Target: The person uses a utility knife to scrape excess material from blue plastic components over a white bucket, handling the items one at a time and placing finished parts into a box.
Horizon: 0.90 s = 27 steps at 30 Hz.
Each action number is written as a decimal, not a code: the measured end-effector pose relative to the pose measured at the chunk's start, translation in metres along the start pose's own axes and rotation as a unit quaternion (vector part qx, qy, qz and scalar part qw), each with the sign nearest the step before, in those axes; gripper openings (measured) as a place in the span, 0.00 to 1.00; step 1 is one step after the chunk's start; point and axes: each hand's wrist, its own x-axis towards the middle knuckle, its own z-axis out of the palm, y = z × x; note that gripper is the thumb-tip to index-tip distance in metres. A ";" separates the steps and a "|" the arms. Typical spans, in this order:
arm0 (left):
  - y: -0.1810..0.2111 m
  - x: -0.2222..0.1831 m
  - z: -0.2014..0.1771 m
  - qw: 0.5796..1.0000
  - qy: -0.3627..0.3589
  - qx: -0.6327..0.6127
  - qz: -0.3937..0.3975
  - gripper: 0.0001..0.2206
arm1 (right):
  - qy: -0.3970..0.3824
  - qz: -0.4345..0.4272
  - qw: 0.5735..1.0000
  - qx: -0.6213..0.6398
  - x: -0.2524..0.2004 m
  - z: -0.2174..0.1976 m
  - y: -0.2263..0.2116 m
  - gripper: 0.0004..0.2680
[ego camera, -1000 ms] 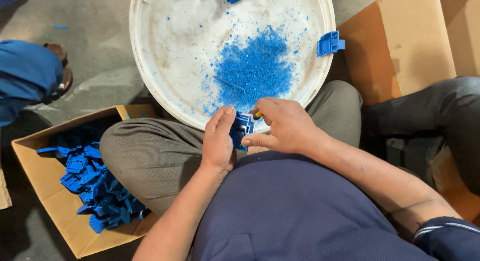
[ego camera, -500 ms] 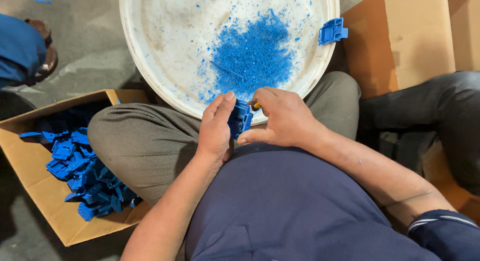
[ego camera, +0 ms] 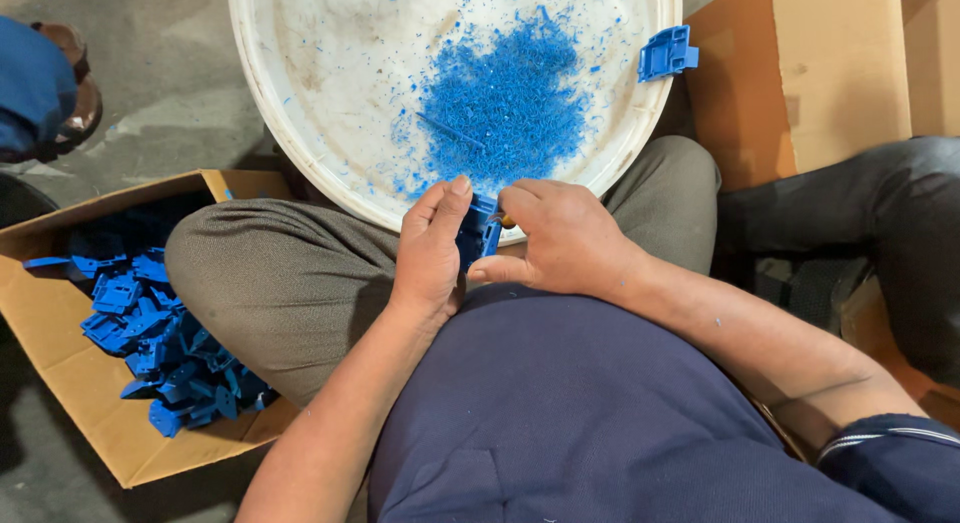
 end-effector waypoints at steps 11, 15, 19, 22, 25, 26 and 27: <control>0.008 -0.011 -0.001 0.931 0.028 0.280 0.232 0.11 | -0.121 0.105 0.982 0.102 0.002 0.009 0.013 0.18; 0.017 -0.013 0.004 0.965 -0.035 0.155 0.210 0.08 | -0.019 0.088 0.991 0.101 0.002 0.006 0.010 0.18; 0.015 -0.015 0.003 0.951 -0.084 0.166 0.246 0.03 | 0.002 0.081 0.994 0.079 0.003 0.005 0.008 0.19; 0.015 -0.015 0.000 0.946 -0.101 0.174 0.253 0.02 | -0.007 0.078 0.995 0.056 0.005 0.007 0.006 0.19; 0.014 -0.017 -0.002 0.952 -0.110 0.164 0.233 0.01 | -0.011 0.071 0.996 0.043 0.004 0.008 0.006 0.19; 0.015 -0.017 -0.002 0.956 -0.113 0.155 0.223 0.01 | -0.012 0.073 0.996 0.043 0.004 0.008 0.007 0.19; 0.015 -0.017 -0.002 0.959 -0.116 0.146 0.212 0.01 | -0.014 0.075 0.996 0.043 0.003 0.007 0.007 0.18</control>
